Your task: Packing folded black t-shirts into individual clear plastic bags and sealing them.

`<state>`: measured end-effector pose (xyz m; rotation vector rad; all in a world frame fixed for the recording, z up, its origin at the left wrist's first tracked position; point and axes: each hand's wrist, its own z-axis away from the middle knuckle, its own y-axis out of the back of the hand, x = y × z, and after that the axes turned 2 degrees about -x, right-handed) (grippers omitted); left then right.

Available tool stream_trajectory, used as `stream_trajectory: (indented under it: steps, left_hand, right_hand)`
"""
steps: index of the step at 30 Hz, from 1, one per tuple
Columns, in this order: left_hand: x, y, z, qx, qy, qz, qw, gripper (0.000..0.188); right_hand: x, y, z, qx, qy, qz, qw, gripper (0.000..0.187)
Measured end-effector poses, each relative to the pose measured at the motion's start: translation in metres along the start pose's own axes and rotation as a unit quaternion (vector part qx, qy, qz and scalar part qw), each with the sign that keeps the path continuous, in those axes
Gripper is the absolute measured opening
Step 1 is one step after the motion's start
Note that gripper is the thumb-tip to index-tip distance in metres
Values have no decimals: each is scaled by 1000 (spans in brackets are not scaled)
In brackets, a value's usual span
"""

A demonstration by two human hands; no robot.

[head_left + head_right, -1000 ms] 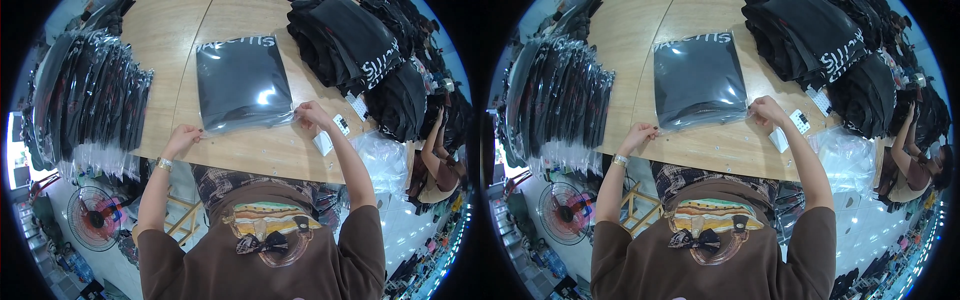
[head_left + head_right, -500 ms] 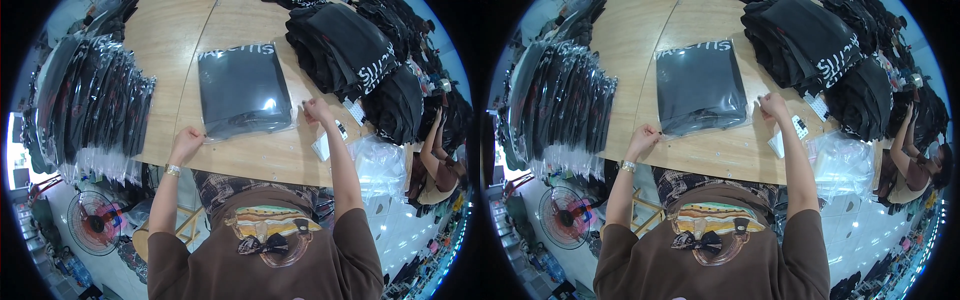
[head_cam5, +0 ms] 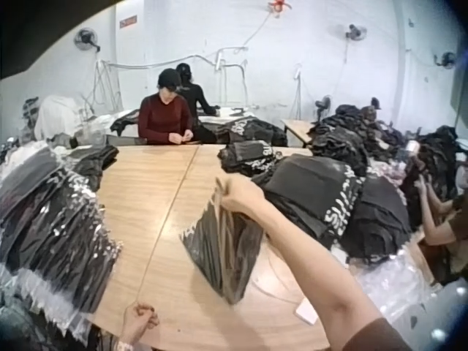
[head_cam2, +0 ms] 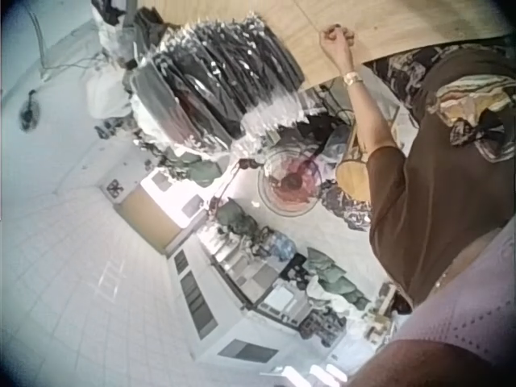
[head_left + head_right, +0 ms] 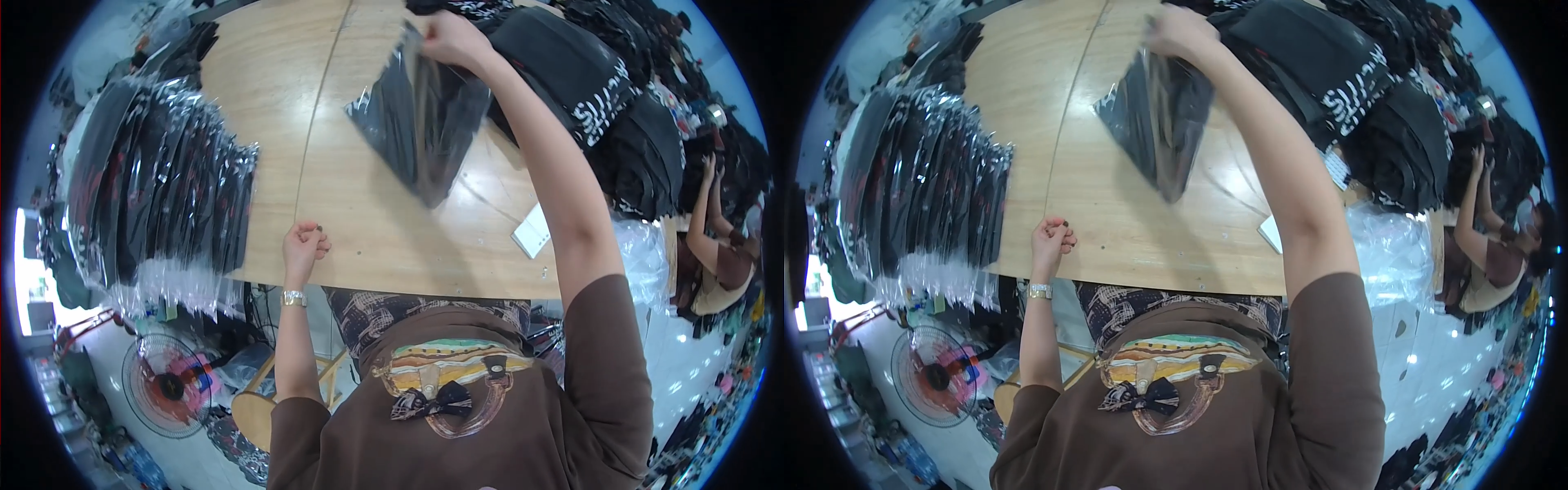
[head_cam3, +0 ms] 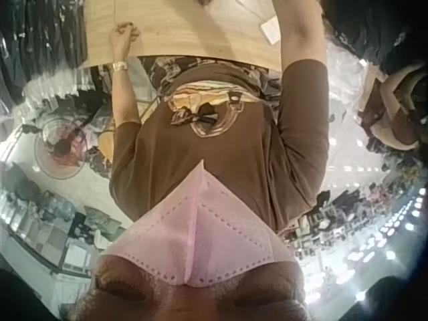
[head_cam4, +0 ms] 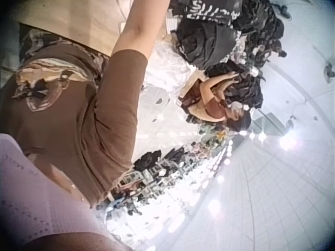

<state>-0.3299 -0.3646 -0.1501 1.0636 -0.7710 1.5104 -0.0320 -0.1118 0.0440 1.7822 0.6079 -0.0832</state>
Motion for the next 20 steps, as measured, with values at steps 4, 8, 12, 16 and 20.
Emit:
stream_trajectory:
  steps: [4, 8, 12, 16, 20]
  left_hand:
    - [-3, -2, -3, -2, -14, 2, 1000, 16]
    - [6, -6, -6, 30, -18, -1, 999, 19]
    - [-1, -8, -26, 105, -85, 73, 988, 19]
    - [46, -42, -15, 210, -270, -38, 939, 18]
    - [64, -108, -5, 84, -353, -43, 931, 21]
  right_hand:
    - [-76, 50, 30, 33, 111, 93, 989, 20]
    - [-110, 9, 118, -55, 178, 136, 973, 12]
    - [-110, -52, 226, -91, 227, -66, 967, 19]
    - [-63, -38, 302, 43, 128, -150, 979, 9]
    - [9, -32, 352, 200, 70, -42, 976, 17]
